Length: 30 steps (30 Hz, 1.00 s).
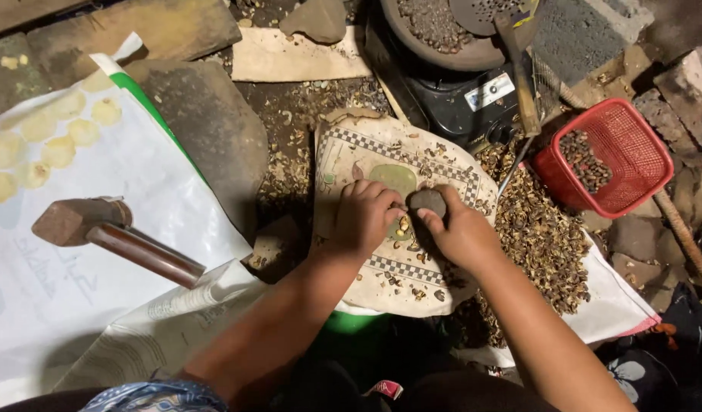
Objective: Cracking roasted nuts with a stone and flattening them into discs using a wooden mallet
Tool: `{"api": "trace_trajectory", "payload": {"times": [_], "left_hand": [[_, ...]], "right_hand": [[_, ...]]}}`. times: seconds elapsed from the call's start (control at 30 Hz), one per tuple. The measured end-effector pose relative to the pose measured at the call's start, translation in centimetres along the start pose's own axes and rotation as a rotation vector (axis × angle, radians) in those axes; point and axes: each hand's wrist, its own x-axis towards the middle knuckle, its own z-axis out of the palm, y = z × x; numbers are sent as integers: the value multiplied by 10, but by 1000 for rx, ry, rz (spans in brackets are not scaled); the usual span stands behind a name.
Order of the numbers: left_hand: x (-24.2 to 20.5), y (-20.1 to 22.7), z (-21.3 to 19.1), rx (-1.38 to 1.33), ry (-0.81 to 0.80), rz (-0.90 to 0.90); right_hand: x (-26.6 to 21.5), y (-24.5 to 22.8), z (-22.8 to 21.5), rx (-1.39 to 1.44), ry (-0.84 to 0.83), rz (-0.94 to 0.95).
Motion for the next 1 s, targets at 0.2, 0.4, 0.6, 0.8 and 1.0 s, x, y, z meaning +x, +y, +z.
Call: {"api": "trace_trajectory", "payload": {"times": [0.2,0.4,0.6,0.8,1.0], "left_hand": [[-1,-6,-2,36,20,29],[-1,-2,-15,15,19,51],[-9,-23,1,88,87,17],[-8,-17,-16,23,56,9],[-9,-25,1,46,103,3]], "right_hand": [[20,8,10,-54,34,-58],[0,-1,4,-56,-33,-42],[2,-16,-5,-191,26,-307],[11,-4,4,-9,51,-237],[30,0,4,-12,-110,-102]]}}
